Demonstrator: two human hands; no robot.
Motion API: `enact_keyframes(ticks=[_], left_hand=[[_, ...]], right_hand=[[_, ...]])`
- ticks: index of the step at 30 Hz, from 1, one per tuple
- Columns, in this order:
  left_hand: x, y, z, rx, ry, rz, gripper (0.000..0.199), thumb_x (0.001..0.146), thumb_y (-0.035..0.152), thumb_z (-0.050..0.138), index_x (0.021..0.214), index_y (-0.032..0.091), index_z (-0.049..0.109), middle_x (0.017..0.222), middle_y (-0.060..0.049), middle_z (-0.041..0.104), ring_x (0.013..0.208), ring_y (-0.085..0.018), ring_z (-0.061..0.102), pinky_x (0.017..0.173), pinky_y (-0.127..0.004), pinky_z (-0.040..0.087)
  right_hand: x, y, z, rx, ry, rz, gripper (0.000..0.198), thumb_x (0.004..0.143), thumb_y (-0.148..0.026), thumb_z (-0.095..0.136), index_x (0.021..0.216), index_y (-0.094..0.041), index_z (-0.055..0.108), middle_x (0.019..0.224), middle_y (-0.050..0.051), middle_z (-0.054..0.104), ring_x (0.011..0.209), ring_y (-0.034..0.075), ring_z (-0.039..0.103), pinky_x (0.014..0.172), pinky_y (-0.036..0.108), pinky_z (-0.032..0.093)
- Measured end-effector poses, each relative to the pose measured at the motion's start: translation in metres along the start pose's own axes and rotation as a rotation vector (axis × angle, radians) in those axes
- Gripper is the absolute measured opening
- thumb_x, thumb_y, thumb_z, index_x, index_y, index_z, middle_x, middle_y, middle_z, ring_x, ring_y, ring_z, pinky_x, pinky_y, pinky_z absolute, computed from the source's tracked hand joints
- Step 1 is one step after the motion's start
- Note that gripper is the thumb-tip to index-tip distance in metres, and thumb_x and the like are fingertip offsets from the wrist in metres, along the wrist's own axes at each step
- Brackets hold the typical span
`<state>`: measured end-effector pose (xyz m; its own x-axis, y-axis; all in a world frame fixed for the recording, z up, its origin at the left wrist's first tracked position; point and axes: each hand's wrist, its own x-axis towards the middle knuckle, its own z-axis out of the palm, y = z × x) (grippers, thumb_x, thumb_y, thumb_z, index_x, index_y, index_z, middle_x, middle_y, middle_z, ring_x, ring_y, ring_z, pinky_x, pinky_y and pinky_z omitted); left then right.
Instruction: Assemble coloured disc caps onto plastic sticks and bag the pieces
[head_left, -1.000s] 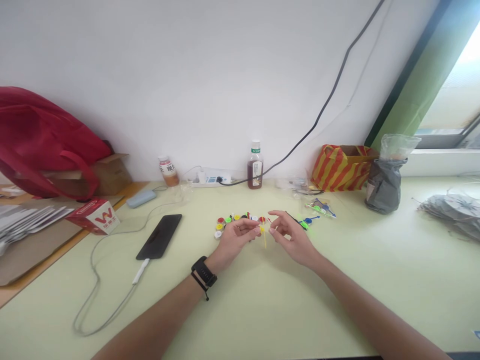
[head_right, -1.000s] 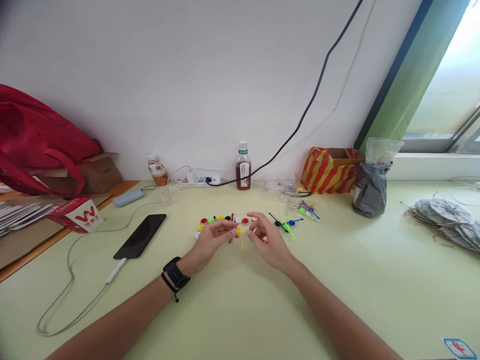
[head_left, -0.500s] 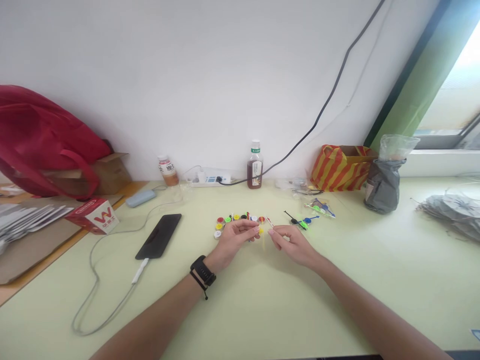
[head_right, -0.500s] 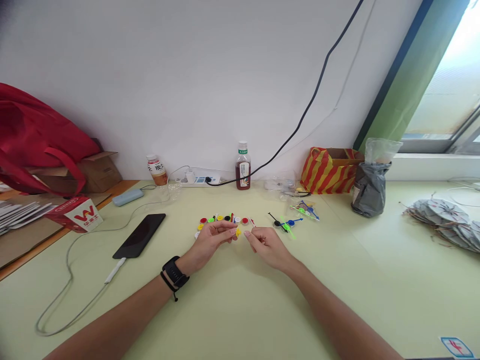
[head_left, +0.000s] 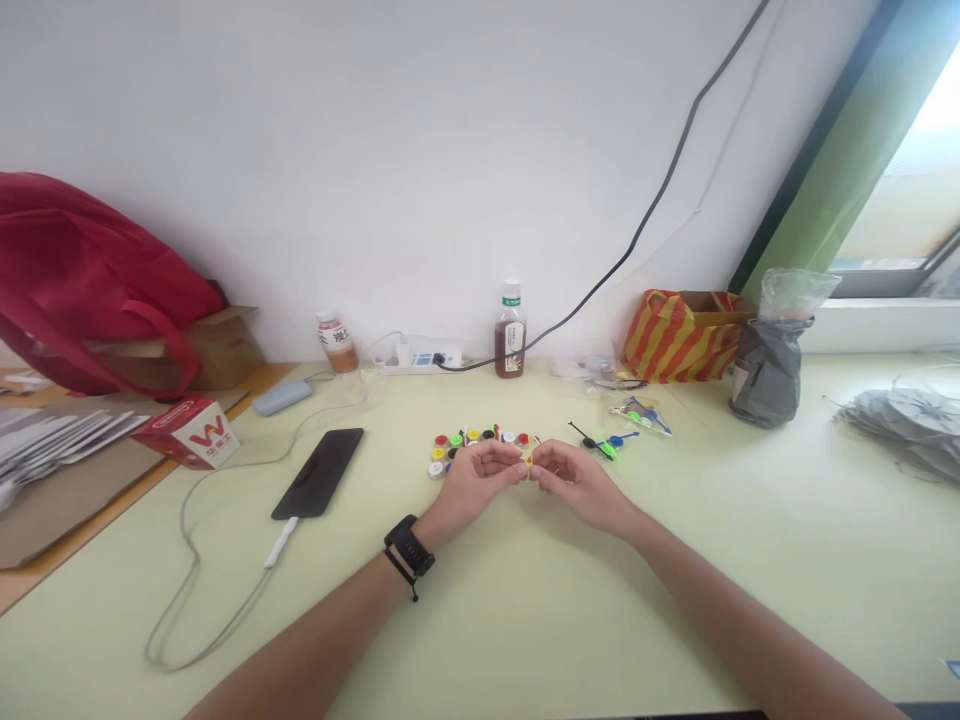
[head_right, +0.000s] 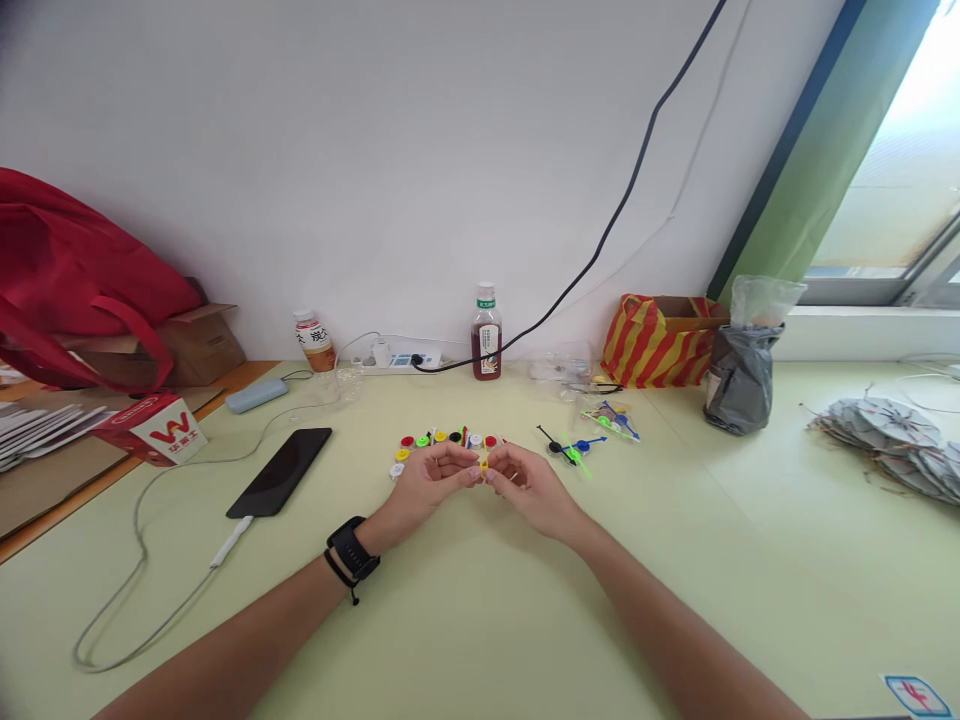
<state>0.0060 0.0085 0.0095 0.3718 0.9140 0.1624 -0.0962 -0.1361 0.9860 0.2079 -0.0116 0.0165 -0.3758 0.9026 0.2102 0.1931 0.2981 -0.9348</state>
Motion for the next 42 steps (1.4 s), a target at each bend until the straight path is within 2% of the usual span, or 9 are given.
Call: enact_keyframes(ticks=[5,9,12,15,20,25,34,39,42], left_hand=[[-0.003,-0.002,0.002,0.414,0.068,0.18,0.027,0.09,0.039,0.074,0.109,0.02,0.072,0.111,-0.009,0.074,0.107,-0.026,0.068,0.098,-0.043,0.054],[-0.006,-0.008,-0.003,0.838,0.069,0.357,0.036,0.095,0.03,0.066,0.13,0.026,0.064,0.131,-0.007,0.068,0.129,-0.03,0.051,0.113,-0.05,0.039],[-0.006,-0.012,-0.009,1.0,-0.003,0.355,0.054,0.096,0.033,0.064,0.148,0.027,0.05,0.151,-0.008,0.054,0.144,-0.034,0.035,0.119,-0.055,0.031],[-0.005,-0.015,-0.012,1.101,-0.071,0.314,0.063,0.097,0.04,0.062,0.155,0.027,0.04,0.161,-0.011,0.043,0.15,-0.038,0.025,0.12,-0.061,0.024],[-0.004,-0.013,-0.01,1.182,-0.113,0.312,0.057,0.099,0.04,0.057,0.152,0.025,0.044,0.155,-0.012,0.05,0.146,-0.039,0.03,0.118,-0.064,0.024],[-0.007,-0.009,-0.006,1.163,-0.108,0.378,0.051,0.098,0.033,0.06,0.147,0.028,0.05,0.138,-0.01,0.06,0.133,-0.036,0.043,0.114,-0.058,0.033],[-0.005,-0.011,-0.005,1.148,-0.077,0.425,0.027,0.098,0.023,0.057,0.123,0.025,0.067,0.128,-0.009,0.066,0.129,-0.033,0.045,0.11,-0.055,0.036],[-0.005,-0.008,-0.005,1.077,-0.133,0.409,0.021,0.101,0.023,0.052,0.111,0.025,0.07,0.101,-0.008,0.072,0.115,-0.031,0.053,0.102,-0.05,0.043],[-0.004,-0.008,-0.005,0.999,-0.1,0.394,0.027,0.1,0.024,0.055,0.124,0.026,0.067,0.11,-0.008,0.071,0.117,-0.03,0.054,0.103,-0.048,0.043]], right_hand=[[0.003,0.005,-0.014,-0.091,0.116,-0.035,0.021,0.097,-0.043,0.057,0.096,-0.022,0.06,0.088,0.004,0.066,0.077,0.018,0.06,0.067,0.03,0.049],[0.003,0.016,-0.039,-0.587,0.333,-0.013,0.003,0.09,-0.025,0.057,0.09,-0.023,0.059,0.082,0.003,0.066,0.075,0.02,0.06,0.067,0.031,0.044],[0.002,0.027,-0.052,-0.889,0.324,0.052,0.007,0.084,-0.016,0.059,0.081,-0.022,0.061,0.084,0.005,0.068,0.086,0.023,0.062,0.071,0.033,0.042],[0.002,0.036,-0.056,-1.011,0.264,0.091,0.011,0.085,-0.013,0.059,0.077,-0.022,0.062,0.086,0.007,0.069,0.093,0.026,0.061,0.075,0.035,0.042],[0.006,0.043,-0.057,-1.147,0.342,0.047,0.013,0.088,-0.01,0.059,0.093,-0.021,0.066,0.099,0.011,0.07,0.103,0.031,0.058,0.084,0.041,0.043],[0.007,0.038,-0.038,-1.041,0.269,-0.062,0.005,0.093,-0.022,0.059,0.092,-0.022,0.064,0.095,0.008,0.07,0.097,0.027,0.06,0.083,0.039,0.044],[0.005,0.038,-0.012,-1.02,0.24,0.115,0.017,0.092,-0.018,0.056,0.076,-0.022,0.055,0.084,0.008,0.07,0.082,0.024,0.062,0.067,0.033,0.036],[0.007,0.042,-0.022,-0.757,0.346,0.137,0.021,0.094,-0.028,0.054,0.074,-0.023,0.053,0.07,0.004,0.066,0.062,0.019,0.057,0.057,0.03,0.035],[0.008,0.039,-0.025,-0.464,0.399,0.096,0.027,0.097,-0.043,0.051,0.078,-0.024,0.051,0.063,0.001,0.062,0.053,0.017,0.053,0.052,0.03,0.039]])
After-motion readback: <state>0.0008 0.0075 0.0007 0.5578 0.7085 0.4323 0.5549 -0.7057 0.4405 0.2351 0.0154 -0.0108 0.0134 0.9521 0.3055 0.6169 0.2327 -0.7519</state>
